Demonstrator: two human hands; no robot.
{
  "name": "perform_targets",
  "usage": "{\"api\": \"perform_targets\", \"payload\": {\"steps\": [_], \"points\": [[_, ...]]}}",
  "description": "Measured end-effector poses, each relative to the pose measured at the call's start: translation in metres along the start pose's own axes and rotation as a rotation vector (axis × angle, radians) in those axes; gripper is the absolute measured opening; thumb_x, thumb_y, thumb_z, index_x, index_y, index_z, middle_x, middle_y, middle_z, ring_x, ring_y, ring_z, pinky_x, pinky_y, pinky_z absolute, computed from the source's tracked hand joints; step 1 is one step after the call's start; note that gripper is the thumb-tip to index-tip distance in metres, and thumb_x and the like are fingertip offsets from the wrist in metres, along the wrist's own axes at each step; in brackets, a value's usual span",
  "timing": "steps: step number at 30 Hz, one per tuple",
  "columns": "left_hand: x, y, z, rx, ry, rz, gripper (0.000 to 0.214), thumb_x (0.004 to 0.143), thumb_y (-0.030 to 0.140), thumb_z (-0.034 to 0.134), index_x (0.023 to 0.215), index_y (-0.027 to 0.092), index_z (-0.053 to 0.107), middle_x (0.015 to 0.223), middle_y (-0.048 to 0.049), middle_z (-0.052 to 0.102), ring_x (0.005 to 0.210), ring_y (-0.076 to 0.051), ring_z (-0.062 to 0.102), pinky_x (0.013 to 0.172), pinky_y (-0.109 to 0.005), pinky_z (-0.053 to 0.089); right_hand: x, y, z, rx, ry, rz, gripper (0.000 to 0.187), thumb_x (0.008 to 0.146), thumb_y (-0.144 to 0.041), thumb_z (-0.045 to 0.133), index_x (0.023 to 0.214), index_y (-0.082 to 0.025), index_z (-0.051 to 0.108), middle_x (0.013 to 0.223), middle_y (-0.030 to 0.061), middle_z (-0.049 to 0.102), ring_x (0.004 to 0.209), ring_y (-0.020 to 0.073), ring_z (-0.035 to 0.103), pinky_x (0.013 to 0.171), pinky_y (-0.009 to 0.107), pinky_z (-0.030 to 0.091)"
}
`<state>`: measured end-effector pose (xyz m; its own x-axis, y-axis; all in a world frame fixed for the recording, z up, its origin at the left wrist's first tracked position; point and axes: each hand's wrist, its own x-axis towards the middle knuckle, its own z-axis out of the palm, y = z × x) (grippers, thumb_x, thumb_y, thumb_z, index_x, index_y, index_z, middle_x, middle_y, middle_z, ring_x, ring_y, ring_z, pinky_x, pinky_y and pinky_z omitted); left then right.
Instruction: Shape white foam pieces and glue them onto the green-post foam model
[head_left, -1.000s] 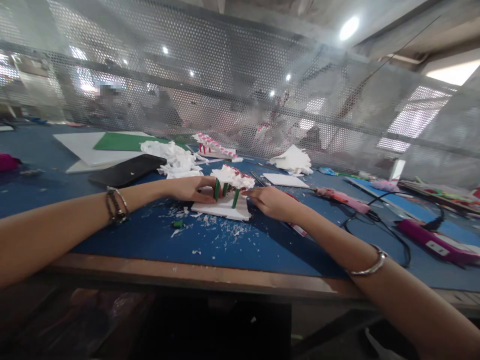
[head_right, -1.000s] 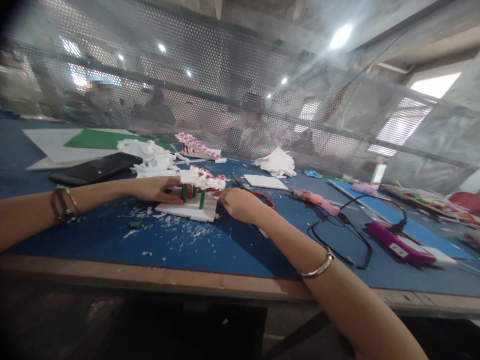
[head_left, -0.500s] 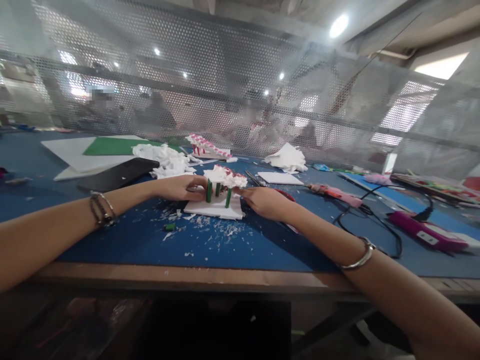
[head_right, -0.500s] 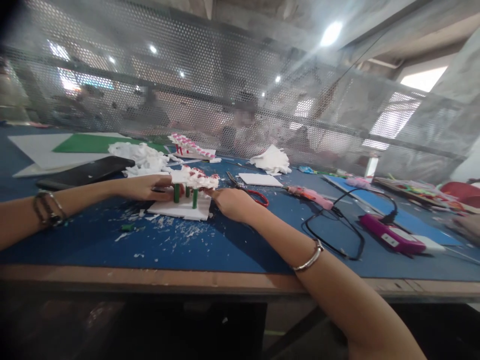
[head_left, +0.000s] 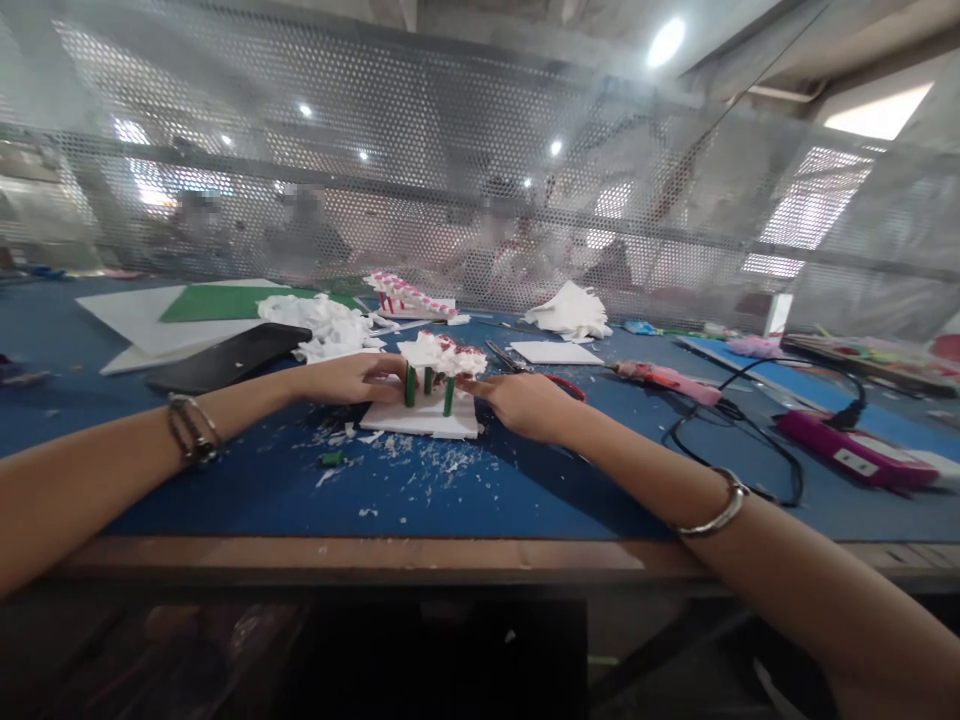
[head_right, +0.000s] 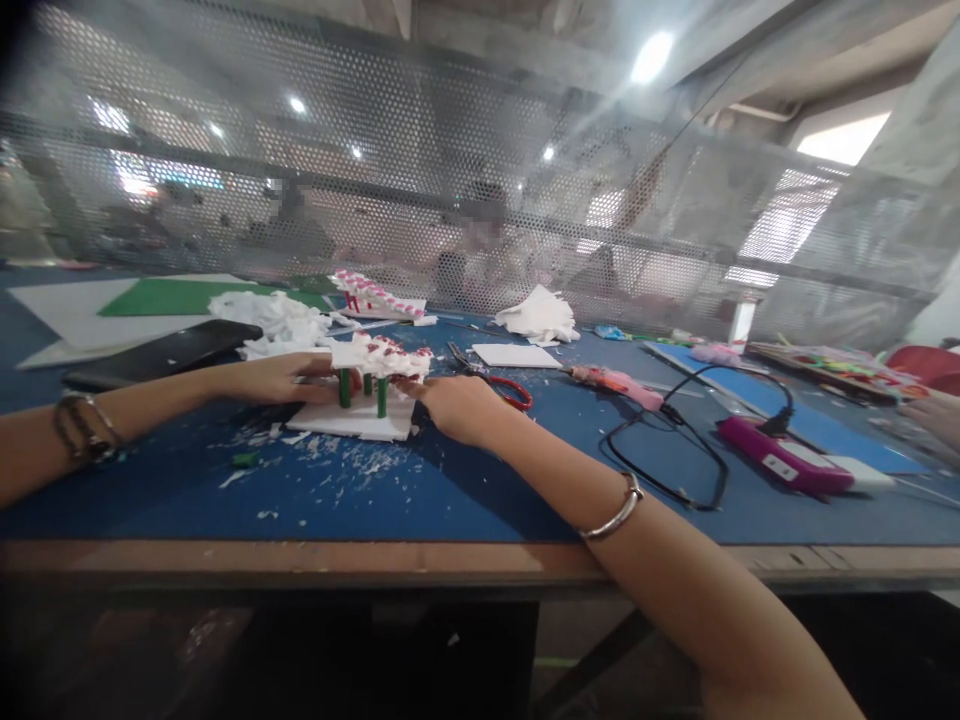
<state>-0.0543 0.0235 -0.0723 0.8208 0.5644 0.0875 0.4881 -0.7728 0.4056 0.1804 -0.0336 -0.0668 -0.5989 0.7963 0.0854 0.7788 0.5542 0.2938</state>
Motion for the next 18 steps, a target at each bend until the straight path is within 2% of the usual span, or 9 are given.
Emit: {"api": "perform_targets", "payload": {"steps": [7,11,13,15,18], "points": [[-0.001,0.002,0.000,0.048,0.003,-0.030,0.034,0.075,0.038,0.040,0.095,0.015,0.055,0.089,-0.0068,0.056,0.085,-0.018,0.051,0.073,-0.022,0.036,0.007,0.004,0.005,-0.044,0.032,-0.001,0.051,0.078,-0.009,0.029,0.127,-0.021,0.037,0.103,0.0118,0.062,0.080,0.0236,0.061,0.054,0.029,0.036],[0.001,0.000,-0.001,0.069,0.005,-0.033,0.031,0.075,0.035,0.039,0.092,0.015,0.055,0.094,-0.0072,0.056,0.087,-0.018,0.051,0.074,-0.022,0.036,0.007,0.004,0.006,-0.053,0.035,-0.024,0.050,0.079,-0.009,0.029,0.126,-0.023,0.038,0.102,0.0109,0.062,0.077,0.0211,0.061,0.054,0.028,0.035],[0.001,-0.004,-0.006,0.152,0.069,-0.059,0.030,0.074,0.032,0.040,0.091,0.014,0.055,0.100,-0.0090,0.054,0.092,-0.019,0.049,0.078,-0.024,0.035,0.007,0.004,0.005,-0.079,0.027,-0.031,0.049,0.078,-0.009,0.030,0.125,-0.023,0.040,0.097,0.0110,0.063,0.074,0.0201,0.061,0.051,0.026,0.033],[-0.001,-0.011,-0.014,0.252,0.192,-0.113,0.031,0.072,0.029,0.039,0.092,0.012,0.055,0.106,-0.0114,0.052,0.099,-0.022,0.046,0.085,-0.027,0.032,0.005,0.003,0.003,-0.104,0.025,-0.039,0.049,0.078,-0.008,0.030,0.123,-0.021,0.042,0.093,0.0111,0.064,0.073,0.0196,0.060,0.049,0.026,0.031],[-0.009,-0.021,-0.027,0.391,0.222,-0.194,0.035,0.073,0.030,0.035,0.095,0.012,0.055,0.108,-0.0129,0.053,0.103,-0.024,0.044,0.090,-0.033,0.028,0.001,0.001,-0.002,-0.046,0.085,-0.072,0.043,0.080,-0.012,0.030,0.120,-0.017,0.044,0.093,0.0114,0.063,0.074,0.0192,0.059,0.053,0.026,0.033]]}}
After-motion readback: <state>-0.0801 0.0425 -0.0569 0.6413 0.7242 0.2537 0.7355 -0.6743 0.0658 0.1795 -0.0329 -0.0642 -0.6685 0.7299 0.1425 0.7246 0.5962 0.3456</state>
